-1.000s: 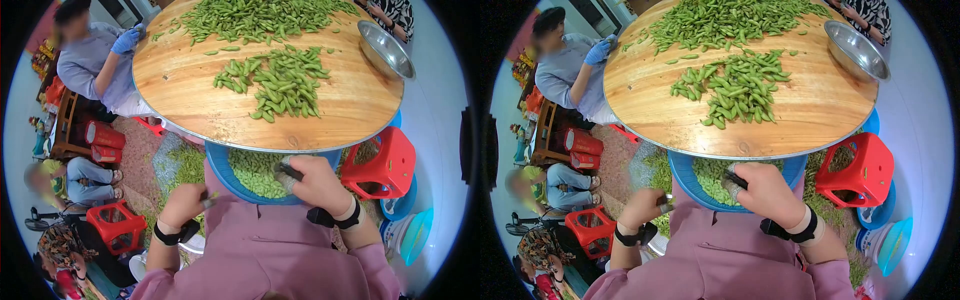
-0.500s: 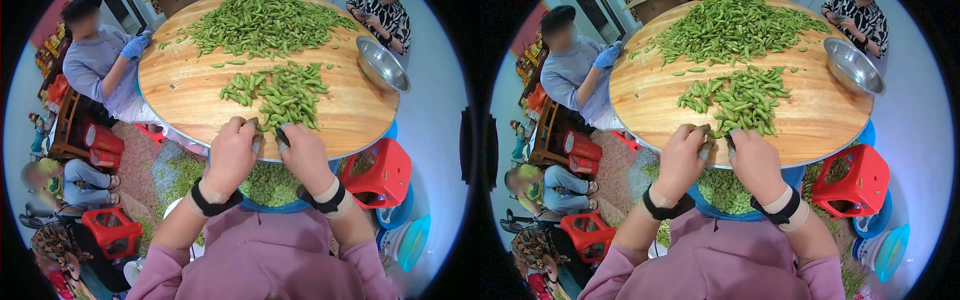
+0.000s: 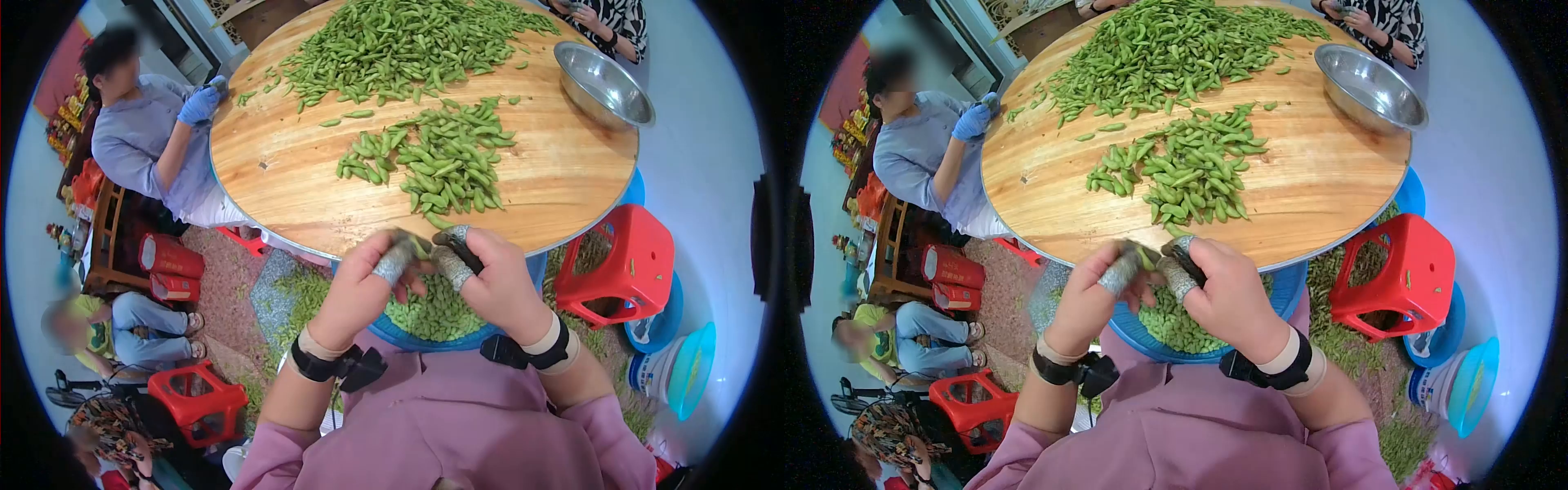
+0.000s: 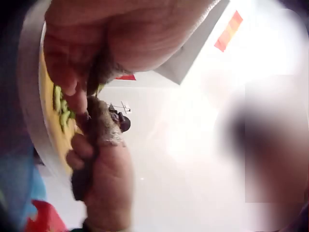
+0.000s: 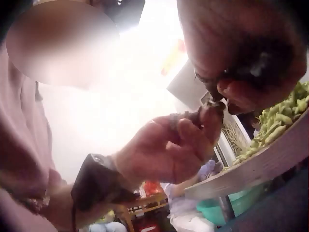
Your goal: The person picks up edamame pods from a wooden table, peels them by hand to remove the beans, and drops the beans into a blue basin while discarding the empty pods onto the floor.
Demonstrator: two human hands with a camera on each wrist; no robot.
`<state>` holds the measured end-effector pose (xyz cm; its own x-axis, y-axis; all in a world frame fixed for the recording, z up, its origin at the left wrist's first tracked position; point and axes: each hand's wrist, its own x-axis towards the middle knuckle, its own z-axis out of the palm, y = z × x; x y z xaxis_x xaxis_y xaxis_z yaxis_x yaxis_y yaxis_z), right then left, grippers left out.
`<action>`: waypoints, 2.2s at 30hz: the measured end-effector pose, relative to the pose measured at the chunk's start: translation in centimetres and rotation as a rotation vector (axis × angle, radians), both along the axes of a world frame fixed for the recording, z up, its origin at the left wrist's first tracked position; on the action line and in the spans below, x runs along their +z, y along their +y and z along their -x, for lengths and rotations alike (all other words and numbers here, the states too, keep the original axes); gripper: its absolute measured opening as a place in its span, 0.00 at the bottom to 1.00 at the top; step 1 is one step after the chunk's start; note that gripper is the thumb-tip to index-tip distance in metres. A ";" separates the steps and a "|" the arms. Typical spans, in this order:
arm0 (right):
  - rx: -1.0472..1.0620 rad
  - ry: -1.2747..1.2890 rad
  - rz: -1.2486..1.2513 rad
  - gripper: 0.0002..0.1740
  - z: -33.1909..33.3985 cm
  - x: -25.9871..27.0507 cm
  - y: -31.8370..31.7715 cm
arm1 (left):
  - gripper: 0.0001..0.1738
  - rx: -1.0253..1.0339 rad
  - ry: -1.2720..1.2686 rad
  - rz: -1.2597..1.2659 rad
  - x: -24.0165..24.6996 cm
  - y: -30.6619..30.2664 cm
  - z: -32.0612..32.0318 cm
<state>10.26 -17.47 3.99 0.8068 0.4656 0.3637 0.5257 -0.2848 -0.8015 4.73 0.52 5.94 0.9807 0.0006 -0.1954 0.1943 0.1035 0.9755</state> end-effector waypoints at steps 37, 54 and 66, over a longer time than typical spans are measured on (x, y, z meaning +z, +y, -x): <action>0.107 0.463 -0.059 0.10 1.1 -0.7 -3.0 | 0.09 -0.073 -0.054 -0.288 -3.7 0.4 2.9; 0.228 0.488 0.292 0.13 1.1 -6.6 -5.2 | 0.08 -0.280 -0.141 -1.017 -14.4 -0.1 2.7; 0.308 0.027 0.737 0.14 -0.6 -13.1 1.2 | 0.10 -0.119 0.076 -0.811 -12.4 2.2 5.1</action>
